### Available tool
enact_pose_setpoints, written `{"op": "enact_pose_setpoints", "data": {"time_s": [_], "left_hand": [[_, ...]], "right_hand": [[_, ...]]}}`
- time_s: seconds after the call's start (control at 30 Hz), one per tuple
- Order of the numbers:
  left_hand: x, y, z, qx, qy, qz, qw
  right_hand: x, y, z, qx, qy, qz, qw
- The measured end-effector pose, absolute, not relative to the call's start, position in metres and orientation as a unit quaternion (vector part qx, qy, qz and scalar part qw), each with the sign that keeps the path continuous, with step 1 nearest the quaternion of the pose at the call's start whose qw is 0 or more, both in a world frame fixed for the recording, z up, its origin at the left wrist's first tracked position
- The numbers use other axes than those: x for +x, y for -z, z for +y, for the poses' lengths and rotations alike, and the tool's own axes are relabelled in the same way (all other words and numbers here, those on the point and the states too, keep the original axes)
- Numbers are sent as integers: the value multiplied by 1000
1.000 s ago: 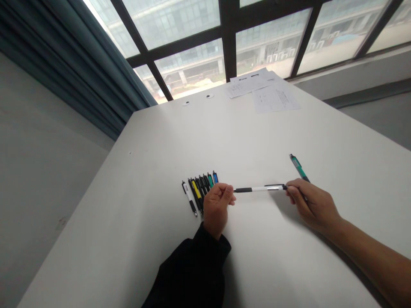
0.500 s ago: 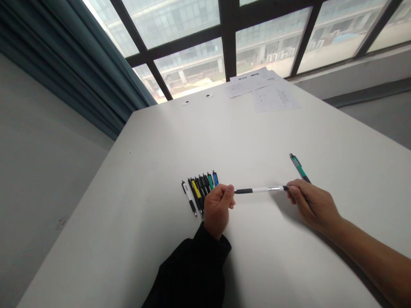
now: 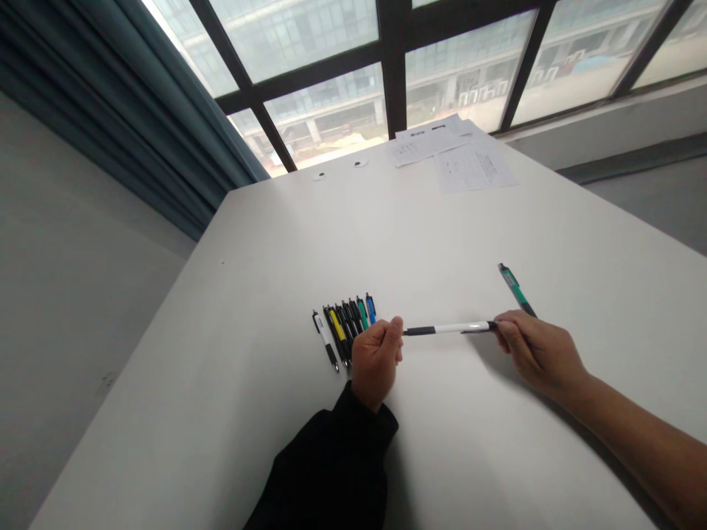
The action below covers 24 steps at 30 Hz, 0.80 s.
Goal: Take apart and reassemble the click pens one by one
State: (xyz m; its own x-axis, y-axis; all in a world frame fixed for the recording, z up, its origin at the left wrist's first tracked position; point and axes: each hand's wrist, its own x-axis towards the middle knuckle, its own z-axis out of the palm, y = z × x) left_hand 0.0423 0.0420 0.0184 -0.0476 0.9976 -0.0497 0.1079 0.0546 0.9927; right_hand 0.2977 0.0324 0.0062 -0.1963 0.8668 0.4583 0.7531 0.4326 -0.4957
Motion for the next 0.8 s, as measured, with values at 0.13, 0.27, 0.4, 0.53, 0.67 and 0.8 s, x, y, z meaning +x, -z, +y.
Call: {"op": "enact_pose_setpoints", "data": {"time_s": [0.13, 0.27, 0.4, 0.53, 0.67, 0.8], "left_hand": [[42, -18, 42, 510, -462, 557, 465], [41, -16, 42, 511, -463, 559, 461], [42, -17, 42, 511, -464, 560, 459], [42, -18, 42, 512, -467, 557, 458], [42, -17, 41, 511, -467, 555, 460], [42, -16, 41, 511, -468, 555, 460]], "right_hand": [[298, -6, 33, -514, -69, -777, 358], [298, -5, 33, -506, -62, -783, 357], [298, -5, 33, -500, -59, -788, 354], [299, -4, 33, -498, -58, -791, 351], [298, -6, 34, -495, -50, -793, 352], [297, -8, 33, -494, -47, -793, 353]]}}
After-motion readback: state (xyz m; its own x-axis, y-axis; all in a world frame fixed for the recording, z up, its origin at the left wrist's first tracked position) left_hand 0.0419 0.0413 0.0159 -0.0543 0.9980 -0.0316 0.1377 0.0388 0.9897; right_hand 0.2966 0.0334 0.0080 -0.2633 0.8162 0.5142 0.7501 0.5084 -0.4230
